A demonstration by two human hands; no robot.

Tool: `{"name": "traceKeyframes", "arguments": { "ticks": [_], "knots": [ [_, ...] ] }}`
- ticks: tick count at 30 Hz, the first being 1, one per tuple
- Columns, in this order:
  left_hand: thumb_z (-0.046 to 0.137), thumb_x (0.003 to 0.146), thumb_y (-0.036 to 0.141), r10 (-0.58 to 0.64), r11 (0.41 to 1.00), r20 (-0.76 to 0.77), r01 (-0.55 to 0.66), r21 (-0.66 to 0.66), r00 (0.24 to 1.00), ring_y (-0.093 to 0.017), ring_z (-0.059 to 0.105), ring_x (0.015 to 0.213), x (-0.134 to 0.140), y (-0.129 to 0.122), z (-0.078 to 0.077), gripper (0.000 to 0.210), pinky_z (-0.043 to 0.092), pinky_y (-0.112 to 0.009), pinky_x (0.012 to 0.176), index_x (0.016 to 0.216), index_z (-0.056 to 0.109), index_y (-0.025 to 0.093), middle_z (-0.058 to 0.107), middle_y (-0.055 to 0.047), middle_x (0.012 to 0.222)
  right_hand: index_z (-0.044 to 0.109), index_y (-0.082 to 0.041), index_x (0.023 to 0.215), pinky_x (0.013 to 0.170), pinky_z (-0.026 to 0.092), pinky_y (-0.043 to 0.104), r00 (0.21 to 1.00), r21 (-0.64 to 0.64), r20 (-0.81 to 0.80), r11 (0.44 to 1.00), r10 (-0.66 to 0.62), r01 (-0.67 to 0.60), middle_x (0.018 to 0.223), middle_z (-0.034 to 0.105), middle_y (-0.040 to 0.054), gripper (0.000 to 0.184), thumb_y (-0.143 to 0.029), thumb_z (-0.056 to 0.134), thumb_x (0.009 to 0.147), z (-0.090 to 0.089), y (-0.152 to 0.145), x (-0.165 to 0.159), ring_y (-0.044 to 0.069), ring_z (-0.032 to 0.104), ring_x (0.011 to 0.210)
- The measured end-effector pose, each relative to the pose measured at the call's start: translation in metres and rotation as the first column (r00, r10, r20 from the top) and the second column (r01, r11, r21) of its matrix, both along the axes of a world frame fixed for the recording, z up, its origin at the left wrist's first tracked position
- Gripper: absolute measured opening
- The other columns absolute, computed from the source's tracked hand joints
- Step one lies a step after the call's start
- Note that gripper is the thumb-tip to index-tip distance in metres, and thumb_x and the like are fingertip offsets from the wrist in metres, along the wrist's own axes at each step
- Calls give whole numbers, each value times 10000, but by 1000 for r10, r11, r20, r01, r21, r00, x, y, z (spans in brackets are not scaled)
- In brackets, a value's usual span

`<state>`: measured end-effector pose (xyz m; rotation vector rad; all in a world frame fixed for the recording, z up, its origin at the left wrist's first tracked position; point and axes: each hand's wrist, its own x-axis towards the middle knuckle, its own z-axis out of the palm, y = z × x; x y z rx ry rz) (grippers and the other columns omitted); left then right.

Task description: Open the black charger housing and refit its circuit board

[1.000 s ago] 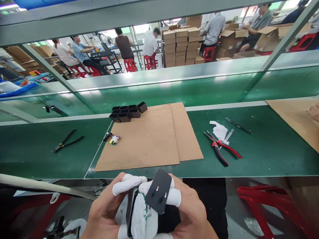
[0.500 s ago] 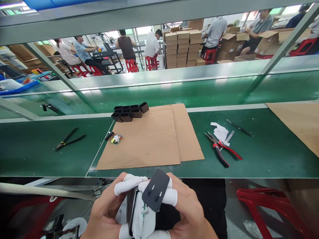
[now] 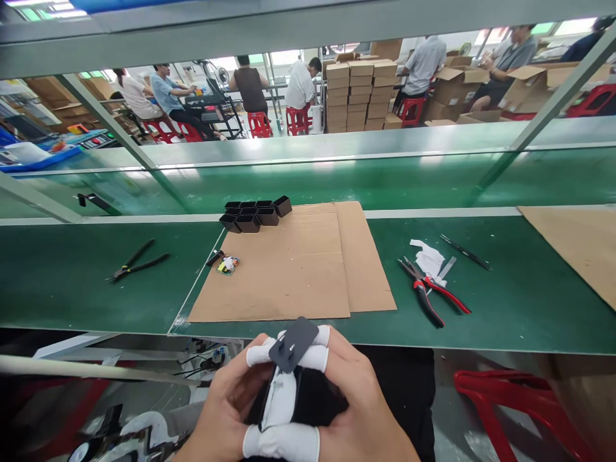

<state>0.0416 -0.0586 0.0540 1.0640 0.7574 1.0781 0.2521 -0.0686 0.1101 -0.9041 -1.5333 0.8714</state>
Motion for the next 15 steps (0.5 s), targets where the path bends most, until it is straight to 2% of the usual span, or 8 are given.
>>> {"name": "traceKeyframes", "arguments": {
  "ticks": [2, 4, 7, 9, 11, 13, 15],
  "knots": [
    [1182, 445, 314, -23, 993, 133, 39, -114, 991, -368, 826, 1142, 8, -6, -13, 880, 698, -425, 1039, 1264, 862, 282, 798, -141, 1312, 767, -415, 1370, 903, 649, 209, 999, -19, 47, 1000, -21, 22, 1253, 808, 10, 569, -543, 982, 858, -1, 0, -3, 181, 793, 1052],
    [1192, 408, 385, -7, 968, 263, 73, -242, 965, -382, 830, 1071, 16, -13, -20, 930, 695, -499, 1026, 1263, 847, 269, 826, -144, 1199, 798, -386, 1297, 762, 642, 226, 993, -26, 109, 999, -40, 43, 1088, 793, 13, 595, -608, 1011, 789, -4, 0, -5, 183, 760, 902],
    [1169, 412, 534, 77, 912, 328, 67, -405, 942, -379, 824, 1008, 21, -24, -18, 1002, 665, -519, 1003, 1311, 813, 273, 851, -136, 1094, 826, -339, 1268, 658, 631, 281, 987, 9, 129, 996, -91, 91, 960, 767, 44, 680, -730, 987, 736, -12, -3, -9, 223, 730, 799],
    [1113, 510, 651, 47, 898, 332, 106, -427, 942, -361, 813, 986, 19, -30, -13, 943, 641, -492, 976, 1298, 811, 229, 847, -154, 1092, 777, -369, 1408, 660, 647, 299, 993, 24, 84, 996, -89, 87, 1049, 796, 61, 729, -739, 936, 801, -18, -7, -10, 232, 746, 786],
    [1005, 659, 749, -18, 886, 370, 186, -425, 929, -334, 803, 978, 15, -34, -9, 841, 619, -454, 958, 1266, 818, 196, 836, -165, 1106, 683, -427, 1540, 627, 639, 286, 997, 4, 59, 999, -51, 51, 1144, 810, 46, 746, -649, 927, 871, -27, -12, -10, 184, 717, 682],
    [894, 774, 811, -48, 867, 442, 257, -427, 896, -329, 797, 1031, 12, -36, -9, 794, 603, -435, 975, 1282, 815, 206, 824, -159, 1129, 633, -449, 1590, 596, 627, 273, 996, -2, 80, 999, -39, 39, 1264, 808, 47, 763, -544, 940, 897, -37, -17, -9, 145, 688, 617],
    [817, 840, 836, -40, 864, 496, 279, -419, 867, -332, 789, 1100, 9, -38, -12, 783, 595, -423, 992, 1343, 797, 236, 817, -151, 1164, 625, -432, 1604, 659, 666, 278, 992, 12, 109, 998, -60, 59, 1450, 756, 76, 791, -454, 957, 887, -46, -20, -8, 178, 768, 747]
  ]
}}
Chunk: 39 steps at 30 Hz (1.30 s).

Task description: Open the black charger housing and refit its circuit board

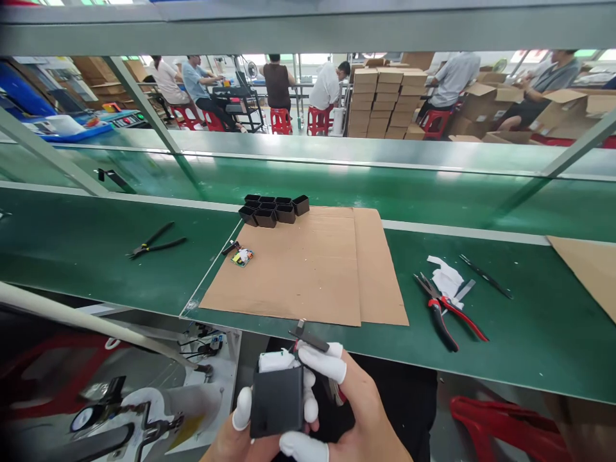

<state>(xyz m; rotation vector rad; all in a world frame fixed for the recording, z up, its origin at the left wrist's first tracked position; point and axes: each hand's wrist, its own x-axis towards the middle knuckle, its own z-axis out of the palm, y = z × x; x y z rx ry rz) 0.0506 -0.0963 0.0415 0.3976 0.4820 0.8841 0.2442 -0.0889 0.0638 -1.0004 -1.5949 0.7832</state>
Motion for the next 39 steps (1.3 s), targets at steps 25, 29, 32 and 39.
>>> {"name": "traceKeyframes", "arguments": {
  "ticks": [25, 29, 32, 39],
  "knots": [
    [1098, 650, 367, 420, 905, -475, -321, 278, 774, -386, 797, 1179, -20, 29, 14, 683, 703, -460, 1016, 1248, 813, 203, 815, -184, 1298, 798, -298, 1275, 907, 611, 197, 946, -381, -302, 925, -118, -6, 1040, 758, 28, 366, -538, 819, 1000, -24, 30, -19, 159, 713, 957],
    [1089, 667, 402, 438, 899, -479, -364, 244, 761, -374, 803, 1161, -16, 26, 20, 618, 700, -441, 1011, 1182, 819, 193, 823, -180, 1259, 798, -293, 1294, 947, 607, 204, 945, -393, -310, 919, -107, -25, 1076, 750, 38, 369, -533, 803, 1013, -20, 29, -19, 170, 715, 1021],
    [1103, 629, 391, 467, 884, -459, -405, 233, 756, -374, 803, 1155, -10, 23, 21, 635, 695, -442, 1022, 1160, 814, 196, 828, -161, 1218, 795, -305, 1315, 946, 607, 203, 937, -404, -337, 913, -87, -60, 1074, 728, 33, 387, -515, 833, 992, -16, 29, -20, 164, 704, 1012],
    [1119, 566, 423, 547, 835, -412, -514, 197, 729, -356, 796, 1151, 4, 14, 28, 663, 682, -393, 1006, 1105, 803, 202, 824, -123, 1139, 823, -298, 1265, 893, 624, 221, 907, -427, -410, 899, -99, -95, 995, 719, 17, 458, -423, 977, 853, -10, 29, -24, 171, 681, 931]
  ]
}}
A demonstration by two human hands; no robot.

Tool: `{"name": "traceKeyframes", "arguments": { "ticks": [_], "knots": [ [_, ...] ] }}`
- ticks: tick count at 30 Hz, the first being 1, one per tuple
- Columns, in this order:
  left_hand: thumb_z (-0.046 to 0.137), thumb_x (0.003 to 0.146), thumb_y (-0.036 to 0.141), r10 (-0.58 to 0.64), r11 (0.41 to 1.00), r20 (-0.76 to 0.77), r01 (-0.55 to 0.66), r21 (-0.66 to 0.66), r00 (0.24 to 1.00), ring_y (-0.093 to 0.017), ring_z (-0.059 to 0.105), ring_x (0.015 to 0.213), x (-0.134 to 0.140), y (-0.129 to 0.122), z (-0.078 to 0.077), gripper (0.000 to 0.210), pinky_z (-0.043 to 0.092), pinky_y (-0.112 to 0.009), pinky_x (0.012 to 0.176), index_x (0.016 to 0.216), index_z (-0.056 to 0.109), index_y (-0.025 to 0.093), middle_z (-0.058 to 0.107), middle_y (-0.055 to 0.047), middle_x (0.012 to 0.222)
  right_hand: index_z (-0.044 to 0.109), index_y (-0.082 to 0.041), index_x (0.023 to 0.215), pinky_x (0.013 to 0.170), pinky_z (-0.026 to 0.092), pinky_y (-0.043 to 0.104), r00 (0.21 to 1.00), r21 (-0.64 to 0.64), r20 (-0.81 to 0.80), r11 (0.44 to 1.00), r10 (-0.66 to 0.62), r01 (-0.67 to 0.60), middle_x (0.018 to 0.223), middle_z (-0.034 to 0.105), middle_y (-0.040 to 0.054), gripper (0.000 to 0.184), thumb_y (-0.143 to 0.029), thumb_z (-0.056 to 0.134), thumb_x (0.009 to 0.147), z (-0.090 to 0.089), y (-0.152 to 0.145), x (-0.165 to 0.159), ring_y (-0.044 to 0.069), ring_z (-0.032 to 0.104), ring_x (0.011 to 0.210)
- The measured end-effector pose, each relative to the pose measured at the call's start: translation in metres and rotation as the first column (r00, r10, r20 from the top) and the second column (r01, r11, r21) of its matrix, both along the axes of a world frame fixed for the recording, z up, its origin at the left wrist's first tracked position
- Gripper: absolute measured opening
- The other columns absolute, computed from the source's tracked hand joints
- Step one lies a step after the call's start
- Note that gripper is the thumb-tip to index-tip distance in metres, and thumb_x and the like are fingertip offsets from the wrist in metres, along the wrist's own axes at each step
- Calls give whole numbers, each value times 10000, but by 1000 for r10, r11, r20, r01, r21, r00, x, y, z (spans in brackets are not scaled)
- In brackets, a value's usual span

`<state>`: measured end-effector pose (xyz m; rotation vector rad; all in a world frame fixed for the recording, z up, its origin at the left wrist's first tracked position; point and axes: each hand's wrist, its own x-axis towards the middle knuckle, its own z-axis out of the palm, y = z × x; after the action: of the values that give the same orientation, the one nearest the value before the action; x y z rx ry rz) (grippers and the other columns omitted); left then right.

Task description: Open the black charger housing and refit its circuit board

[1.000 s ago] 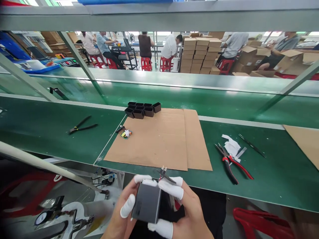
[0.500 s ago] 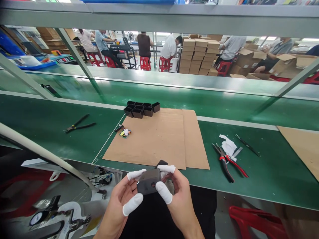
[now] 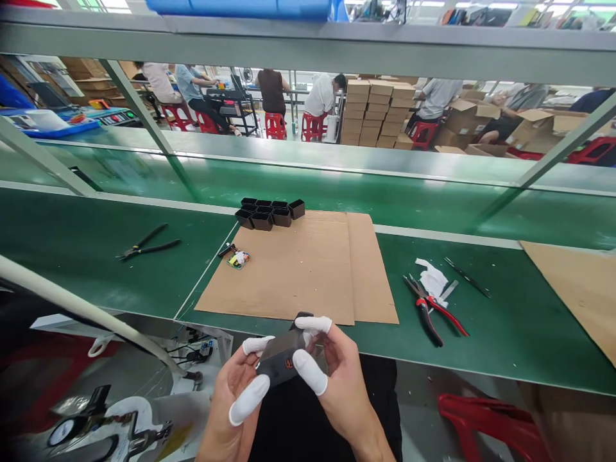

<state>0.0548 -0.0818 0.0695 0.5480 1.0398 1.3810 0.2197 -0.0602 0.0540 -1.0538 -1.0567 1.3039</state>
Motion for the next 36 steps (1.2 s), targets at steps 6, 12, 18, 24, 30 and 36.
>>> {"name": "traceKeyframes", "arguments": {
  "ticks": [6, 12, 18, 24, 30, 36],
  "knots": [
    [1084, 654, 512, 97, 993, 19, -95, -62, 995, -292, 779, 1145, 7, -7, -9, 660, 649, -329, 1001, 1159, 787, 210, 820, -109, 1172, 801, -253, 1208, 855, 615, 262, 1000, -8, 1, 1000, 28, -28, 980, 707, 19, 432, -493, 945, 879, 2, 5, -6, 174, 686, 880],
    [1111, 618, 524, 195, 978, 21, -193, -76, 981, -248, 780, 1079, 12, -15, -33, 635, 655, -304, 925, 1056, 748, 241, 792, -43, 1082, 733, -237, 1274, 958, 558, 317, 980, -13, 145, 991, 133, -132, 1069, 708, 38, 405, -589, 694, 1079, 14, 10, -6, 190, 677, 1015],
    [1118, 625, 425, 195, 979, 46, -191, -72, 980, -259, 782, 1074, 5, -28, -31, 729, 647, -334, 943, 1184, 677, 269, 767, -48, 1160, 736, -247, 1264, 947, 519, 334, 962, 81, 211, 978, 172, -192, 1071, 675, 21, 356, -542, 727, 1065, 31, 9, -8, 183, 622, 995],
    [1106, 602, 394, 303, 953, -12, -302, 29, 953, -192, 759, 947, -6, -27, -35, 732, 628, -266, 855, 1200, 702, 272, 756, -35, 1186, 727, -245, 1238, 928, 509, 320, 972, 61, 15, 970, 233, -234, 1071, 636, 16, 392, -580, 770, 1039, 37, 8, -28, 170, 609, 992],
    [1124, 498, 382, 368, 929, -13, -368, -17, 930, -183, 726, 952, -11, -19, -29, 756, 598, -253, 888, 1130, 726, 261, 729, -1, 1056, 722, -245, 1221, 943, 504, 322, 975, 62, -64, 976, 211, -207, 1061, 636, 12, 385, -558, 817, 1016, 36, 9, -42, 160, 599, 983],
    [1089, 513, 556, 333, 943, 49, -333, 1, 942, -192, 707, 922, -6, -11, -20, 721, 615, -259, 853, 1061, 736, 249, 718, -9, 1004, 694, -236, 1090, 918, 491, 302, 985, 57, -67, 986, 161, -157, 1013, 634, -4, 347, -530, 849, 991, 33, 15, -45, 147, 575, 947]
  ]
}}
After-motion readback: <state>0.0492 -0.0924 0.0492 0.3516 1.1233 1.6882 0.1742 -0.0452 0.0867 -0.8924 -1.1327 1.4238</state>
